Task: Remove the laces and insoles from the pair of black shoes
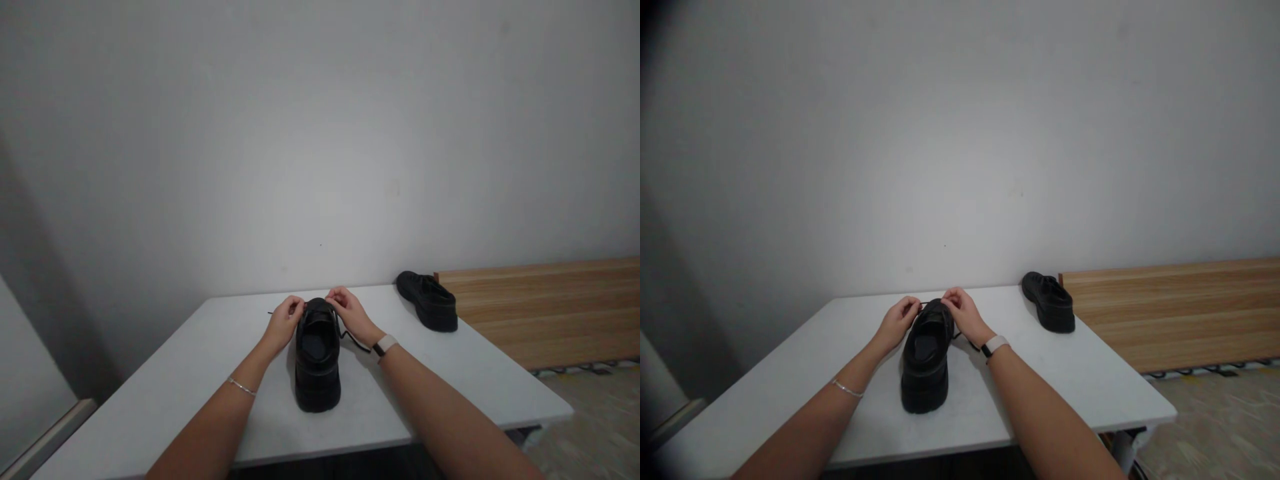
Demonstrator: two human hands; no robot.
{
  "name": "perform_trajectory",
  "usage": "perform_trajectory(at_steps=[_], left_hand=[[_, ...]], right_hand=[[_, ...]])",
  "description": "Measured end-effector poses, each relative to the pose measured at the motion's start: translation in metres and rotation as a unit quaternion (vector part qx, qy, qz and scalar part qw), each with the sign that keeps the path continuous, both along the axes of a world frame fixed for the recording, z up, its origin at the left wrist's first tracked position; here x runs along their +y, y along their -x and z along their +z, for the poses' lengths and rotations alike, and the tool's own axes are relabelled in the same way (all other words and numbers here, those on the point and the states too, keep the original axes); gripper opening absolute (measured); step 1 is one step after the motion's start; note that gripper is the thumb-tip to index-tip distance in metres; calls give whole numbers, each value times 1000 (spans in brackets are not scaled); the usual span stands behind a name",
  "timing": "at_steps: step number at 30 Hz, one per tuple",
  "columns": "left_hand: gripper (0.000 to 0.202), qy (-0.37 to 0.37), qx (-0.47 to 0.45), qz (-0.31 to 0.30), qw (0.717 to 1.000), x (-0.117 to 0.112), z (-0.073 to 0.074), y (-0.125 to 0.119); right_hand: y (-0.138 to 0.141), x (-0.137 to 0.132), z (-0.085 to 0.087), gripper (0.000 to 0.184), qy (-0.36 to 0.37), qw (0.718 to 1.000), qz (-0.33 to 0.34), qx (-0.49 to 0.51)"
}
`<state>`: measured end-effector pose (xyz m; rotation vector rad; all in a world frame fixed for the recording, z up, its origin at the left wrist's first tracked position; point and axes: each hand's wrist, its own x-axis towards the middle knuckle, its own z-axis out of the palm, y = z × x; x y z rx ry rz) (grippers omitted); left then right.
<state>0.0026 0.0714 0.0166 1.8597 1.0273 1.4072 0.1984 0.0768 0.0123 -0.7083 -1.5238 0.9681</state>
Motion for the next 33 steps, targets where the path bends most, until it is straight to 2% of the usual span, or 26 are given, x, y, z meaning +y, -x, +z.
perform_trajectory(at_steps=[5, 9, 13, 17, 19, 22, 26, 29, 33], left_hand=[[31, 35, -31, -19, 999, 2, 0, 1], [29, 53, -63, -18, 996, 6, 0, 11], [30, 42, -108, 46, 992, 14, -2, 26], [25, 45, -164, 125, 977, 20, -3, 35], [20, 67, -196, 134, 969, 21, -2, 37], [17, 129, -216, 89, 964, 21, 2, 38], [31, 190, -194, 23, 962, 18, 5, 43], [36, 213, -155, -10, 965, 12, 7, 43], [34, 269, -89, -87, 955, 1, 8, 39]], right_hand=[[-2, 2, 1, 44, 70, 996, 33, 44], [-14, 5, 5, 42, 100, 992, 14, 74], [-30, 10, 6, 45, 106, 988, -23, 108], [-41, 17, 3, 46, 98, 981, -93, 141], [-45, 20, 1, 47, 92, 974, -132, 158], [-47, 23, 0, 46, 91, 967, -167, 171], [-51, 25, 1, 46, 89, 957, -203, 190], [-58, 29, 1, 49, 80, 942, -236, 223], [-67, 33, 1, 53, 79, 928, -259, 254]])
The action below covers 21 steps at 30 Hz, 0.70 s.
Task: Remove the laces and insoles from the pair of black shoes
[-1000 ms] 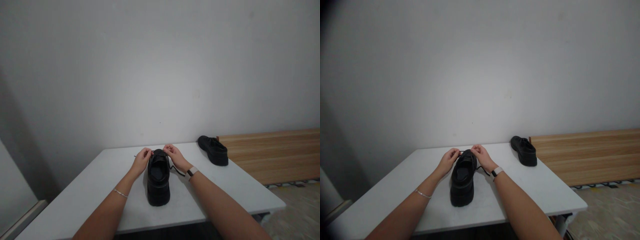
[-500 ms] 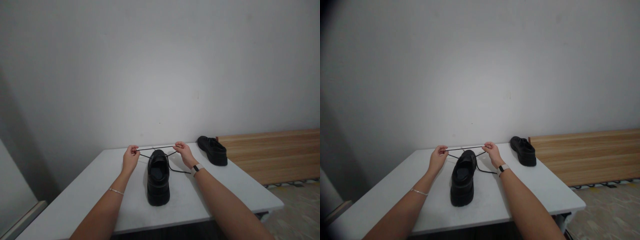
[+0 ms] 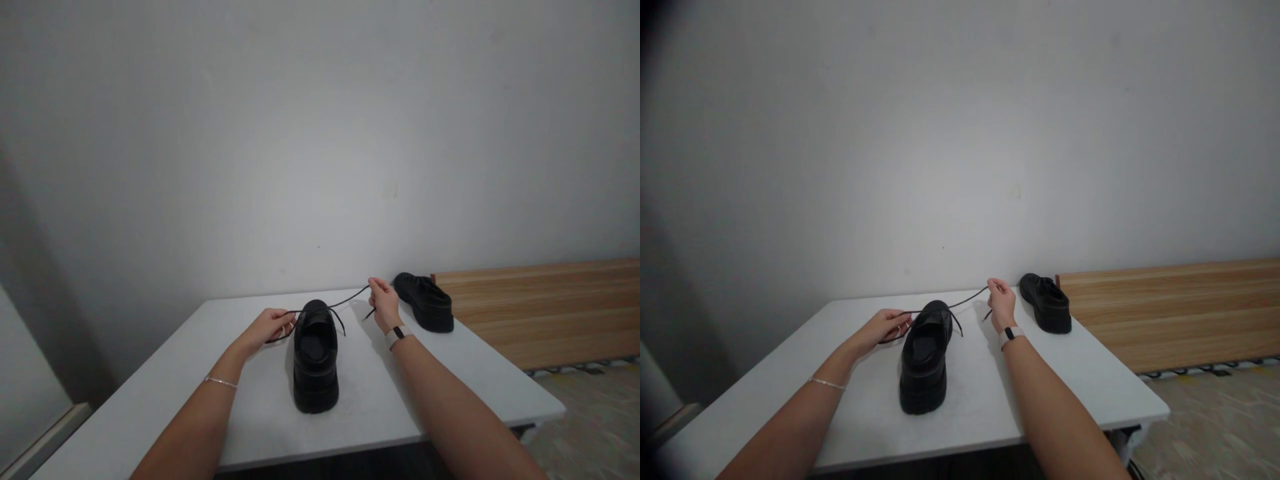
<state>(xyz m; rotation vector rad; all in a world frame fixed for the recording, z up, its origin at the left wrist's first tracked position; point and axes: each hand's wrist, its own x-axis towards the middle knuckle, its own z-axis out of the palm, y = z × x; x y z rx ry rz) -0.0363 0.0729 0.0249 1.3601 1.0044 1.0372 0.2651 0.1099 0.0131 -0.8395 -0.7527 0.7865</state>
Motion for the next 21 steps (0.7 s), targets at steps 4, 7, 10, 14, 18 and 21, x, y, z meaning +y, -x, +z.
perform_trajectory(at_steps=[4, 7, 10, 14, 18, 21], left_hand=[[29, 8, -33, -18, 999, -3, 1, 1], [27, -9, -124, 46, 991, 4, 5, 8], [22, -14, -230, 115, 966, 10, 13, 17], [21, -15, -327, 148, 933, 4, 31, 24], [18, -44, -392, 177, 902, -6, 54, 31], [18, -69, -417, 187, 887, -12, 71, 33]], right_hand=[[3, -3, -1, 52, 11, 999, 31, -12], [9, -8, 0, 46, 19, 997, 60, -36], [14, -13, 3, 41, 15, 995, 71, -62], [23, -21, 11, 38, -21, 992, 69, -105], [35, -33, 31, 34, -85, 981, 68, -159], [50, -44, 53, 24, -116, 967, 72, -216]])
